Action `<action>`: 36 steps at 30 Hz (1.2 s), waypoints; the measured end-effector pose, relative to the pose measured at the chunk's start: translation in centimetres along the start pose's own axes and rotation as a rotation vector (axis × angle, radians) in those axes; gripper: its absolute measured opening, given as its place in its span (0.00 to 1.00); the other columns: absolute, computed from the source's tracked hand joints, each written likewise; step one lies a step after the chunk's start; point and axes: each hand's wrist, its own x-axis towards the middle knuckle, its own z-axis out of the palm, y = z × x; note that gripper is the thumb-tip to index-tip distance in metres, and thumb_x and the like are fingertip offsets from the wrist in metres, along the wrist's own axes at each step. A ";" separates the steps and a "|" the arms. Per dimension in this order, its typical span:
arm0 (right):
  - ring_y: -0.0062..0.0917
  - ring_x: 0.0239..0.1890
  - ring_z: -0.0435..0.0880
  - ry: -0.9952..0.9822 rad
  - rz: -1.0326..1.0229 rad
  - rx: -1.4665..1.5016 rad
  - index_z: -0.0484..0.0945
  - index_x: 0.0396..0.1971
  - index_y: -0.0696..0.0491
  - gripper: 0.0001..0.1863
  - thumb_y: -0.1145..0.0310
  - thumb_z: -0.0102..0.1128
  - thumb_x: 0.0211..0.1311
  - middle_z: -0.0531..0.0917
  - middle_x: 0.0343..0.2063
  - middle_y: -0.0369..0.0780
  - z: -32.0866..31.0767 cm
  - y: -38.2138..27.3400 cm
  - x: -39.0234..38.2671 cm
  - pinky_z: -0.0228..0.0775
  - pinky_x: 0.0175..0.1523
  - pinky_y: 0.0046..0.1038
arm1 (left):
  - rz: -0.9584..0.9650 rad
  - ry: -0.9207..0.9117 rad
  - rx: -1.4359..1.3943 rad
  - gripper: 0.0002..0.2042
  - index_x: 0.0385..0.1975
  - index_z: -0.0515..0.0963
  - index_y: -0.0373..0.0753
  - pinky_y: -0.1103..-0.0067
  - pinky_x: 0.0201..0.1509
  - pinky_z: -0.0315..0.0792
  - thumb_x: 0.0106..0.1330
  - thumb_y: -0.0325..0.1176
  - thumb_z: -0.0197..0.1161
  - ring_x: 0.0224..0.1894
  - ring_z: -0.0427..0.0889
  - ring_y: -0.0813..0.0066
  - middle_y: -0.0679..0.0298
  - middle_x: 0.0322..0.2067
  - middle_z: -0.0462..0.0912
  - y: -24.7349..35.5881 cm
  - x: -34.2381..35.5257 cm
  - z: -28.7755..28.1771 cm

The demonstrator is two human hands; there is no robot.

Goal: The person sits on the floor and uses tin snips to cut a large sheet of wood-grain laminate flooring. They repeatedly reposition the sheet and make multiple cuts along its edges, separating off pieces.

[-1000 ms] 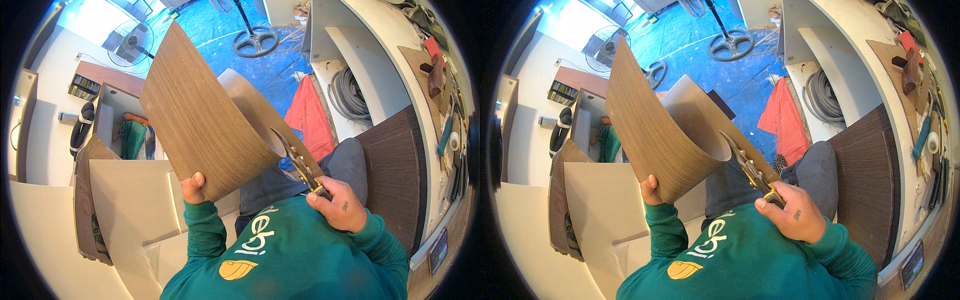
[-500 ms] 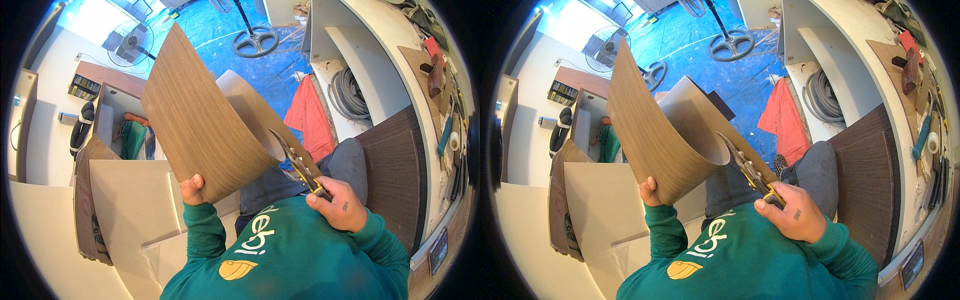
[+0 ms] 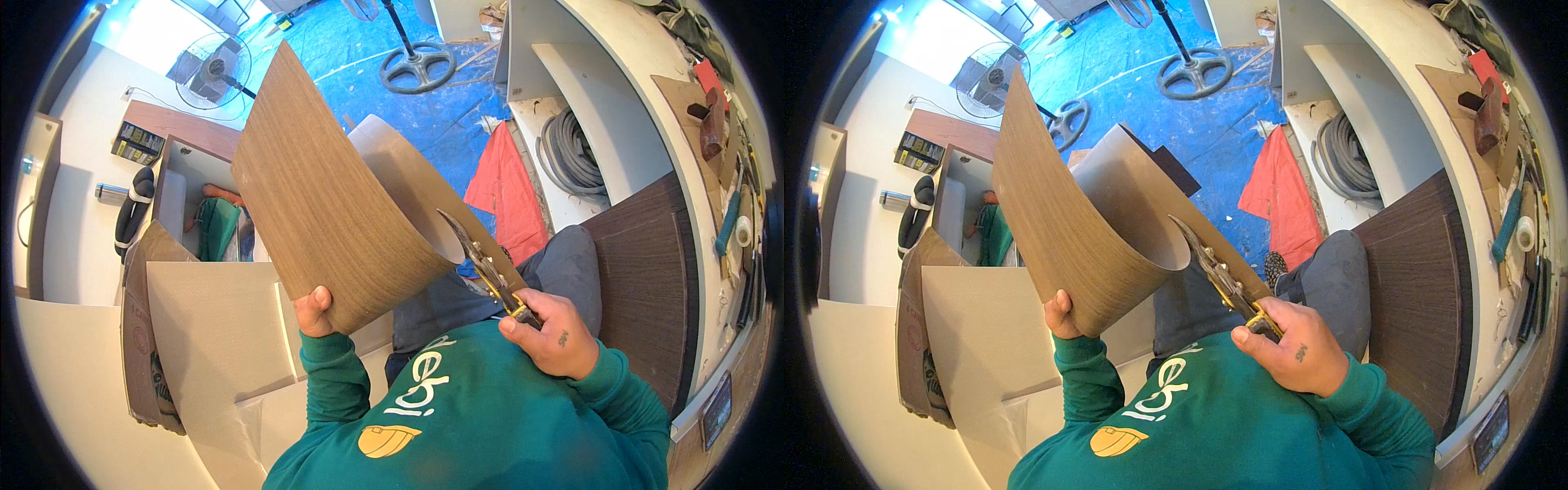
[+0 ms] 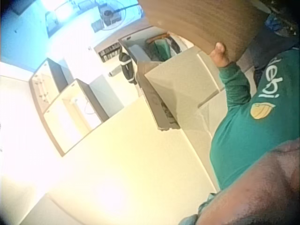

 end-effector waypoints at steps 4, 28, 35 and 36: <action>0.43 0.29 0.78 -0.002 -0.012 0.001 0.76 0.34 0.61 0.25 0.49 0.64 0.67 0.76 0.26 0.51 0.0 -0.1 0.2 0.70 0.37 0.38 | -0.042 0.042 0.023 0.45 0.65 0.58 0.21 0.61 0.54 0.81 0.55 0.42 0.75 0.53 0.81 0.47 0.37 0.55 0.73 0.7 -0.2 1.1; 0.37 0.27 0.76 -0.033 0.016 0.073 0.77 0.36 0.61 0.21 0.54 0.66 0.66 0.76 0.24 0.47 -0.1 -0.3 0.1 0.69 0.36 0.35 | -0.084 0.106 0.026 0.51 0.67 0.55 0.22 0.62 0.52 0.82 0.50 0.43 0.79 0.54 0.79 0.47 0.38 0.55 0.72 0.9 -0.8 1.2; 0.36 0.26 0.75 -0.011 -0.016 0.042 0.75 0.34 0.60 0.21 0.55 0.67 0.65 0.75 0.24 0.47 -0.1 -0.3 0.2 0.68 0.35 0.36 | -0.099 0.101 0.037 0.52 0.67 0.55 0.22 0.62 0.52 0.82 0.48 0.45 0.80 0.53 0.80 0.46 0.38 0.55 0.71 0.7 -0.8 0.7; 0.35 0.26 0.75 -0.015 -0.003 0.057 0.75 0.33 0.60 0.21 0.55 0.67 0.65 0.75 0.24 0.47 0.0 -0.4 0.1 0.68 0.35 0.36 | -0.093 0.109 0.033 0.52 0.67 0.55 0.22 0.62 0.52 0.82 0.48 0.45 0.79 0.53 0.80 0.46 0.38 0.54 0.71 0.7 -0.8 0.9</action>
